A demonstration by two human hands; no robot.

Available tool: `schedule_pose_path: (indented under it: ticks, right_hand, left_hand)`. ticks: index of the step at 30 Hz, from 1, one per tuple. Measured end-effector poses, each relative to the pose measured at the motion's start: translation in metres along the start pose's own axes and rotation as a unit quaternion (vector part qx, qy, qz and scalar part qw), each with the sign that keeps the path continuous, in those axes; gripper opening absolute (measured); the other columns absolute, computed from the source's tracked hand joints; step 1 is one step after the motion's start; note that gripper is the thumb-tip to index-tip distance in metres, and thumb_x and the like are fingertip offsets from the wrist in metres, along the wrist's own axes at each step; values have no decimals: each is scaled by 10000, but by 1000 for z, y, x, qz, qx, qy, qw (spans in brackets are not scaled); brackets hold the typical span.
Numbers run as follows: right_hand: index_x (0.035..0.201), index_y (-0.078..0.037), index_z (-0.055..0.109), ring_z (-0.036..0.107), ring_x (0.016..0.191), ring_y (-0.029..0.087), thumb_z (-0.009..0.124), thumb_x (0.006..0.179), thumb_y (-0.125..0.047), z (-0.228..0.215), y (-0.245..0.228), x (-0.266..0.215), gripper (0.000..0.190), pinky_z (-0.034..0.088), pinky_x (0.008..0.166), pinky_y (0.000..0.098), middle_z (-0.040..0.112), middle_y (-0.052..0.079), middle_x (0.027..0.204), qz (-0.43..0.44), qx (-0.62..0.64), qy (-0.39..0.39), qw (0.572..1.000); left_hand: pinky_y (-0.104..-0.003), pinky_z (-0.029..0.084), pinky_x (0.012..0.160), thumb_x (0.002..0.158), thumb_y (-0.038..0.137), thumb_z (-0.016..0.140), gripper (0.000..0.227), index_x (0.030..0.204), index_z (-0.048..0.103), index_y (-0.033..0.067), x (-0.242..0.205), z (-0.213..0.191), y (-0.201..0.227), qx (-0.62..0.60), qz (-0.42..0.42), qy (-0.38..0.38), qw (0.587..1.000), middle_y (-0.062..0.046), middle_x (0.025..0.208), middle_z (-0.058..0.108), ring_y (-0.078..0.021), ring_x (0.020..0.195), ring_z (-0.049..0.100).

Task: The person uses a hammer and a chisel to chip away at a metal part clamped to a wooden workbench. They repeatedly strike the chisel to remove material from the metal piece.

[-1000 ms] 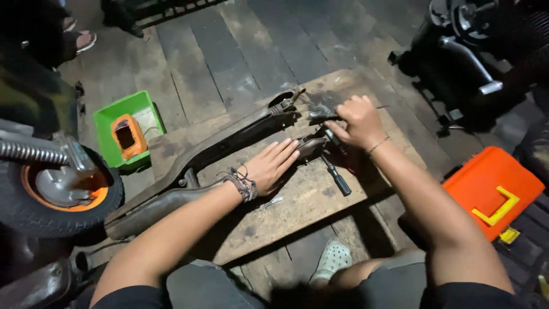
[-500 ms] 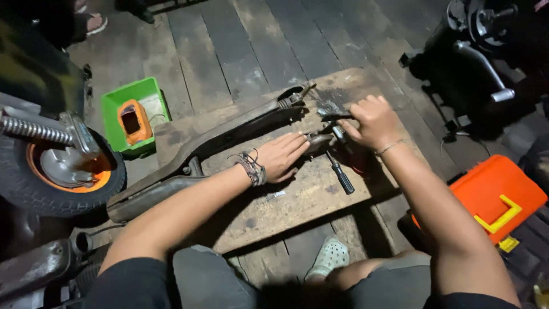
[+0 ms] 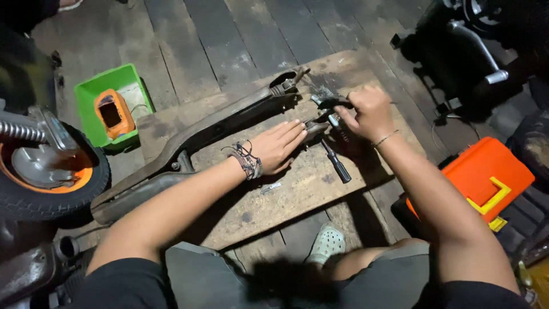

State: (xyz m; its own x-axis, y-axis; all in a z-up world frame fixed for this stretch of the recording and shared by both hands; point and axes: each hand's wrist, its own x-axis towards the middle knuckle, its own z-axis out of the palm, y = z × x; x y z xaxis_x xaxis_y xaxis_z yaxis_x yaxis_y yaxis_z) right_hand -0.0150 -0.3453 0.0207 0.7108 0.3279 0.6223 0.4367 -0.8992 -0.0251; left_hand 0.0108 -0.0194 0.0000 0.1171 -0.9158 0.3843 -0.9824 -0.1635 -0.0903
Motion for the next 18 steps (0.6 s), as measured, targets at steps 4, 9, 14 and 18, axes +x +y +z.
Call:
schedule_pose_path:
  ticks: [4,9,14,18]
  right_hand:
    - [838,-135,589,588,759,303,597,1027,-530,4,30,-8,438,469,723,443,527,70,735,-49,-46,0,998]
    - [804,-116,559,592,750,338,676,975,-454,3,20,-7,396,474,703,471,502,90,712,-26,-12,2,1000]
    - [787,-117,543,586,744,325,636,1002,-486,-5,19,-4,438,468,712,457,496,84,706,-52,-28,-6,998]
    - [789,-136,546,575,725,295,684,997,-479,-2,58,-38,424,462,724,434,485,61,697,-4,-96,-24,995]
  left_hand:
    - [-473,287,1239,842,324,699,863,1534,367,-70,-4,4,2,24,-9,-8,1000,-268,1577,395,-387,1495,362]
    - [-483,283,1240,832,301,691,847,1524,380,-75,-3,9,2,13,-11,1,1000,-273,1572,396,-400,1493,355]
    - [-484,296,1232,822,300,710,847,1514,395,-72,-3,8,3,14,-10,4,1000,-268,1573,400,-397,1489,366]
    - [-477,317,1219,834,309,703,818,1501,416,-66,0,8,0,26,-3,9,1000,-263,1549,432,-390,1468,399]
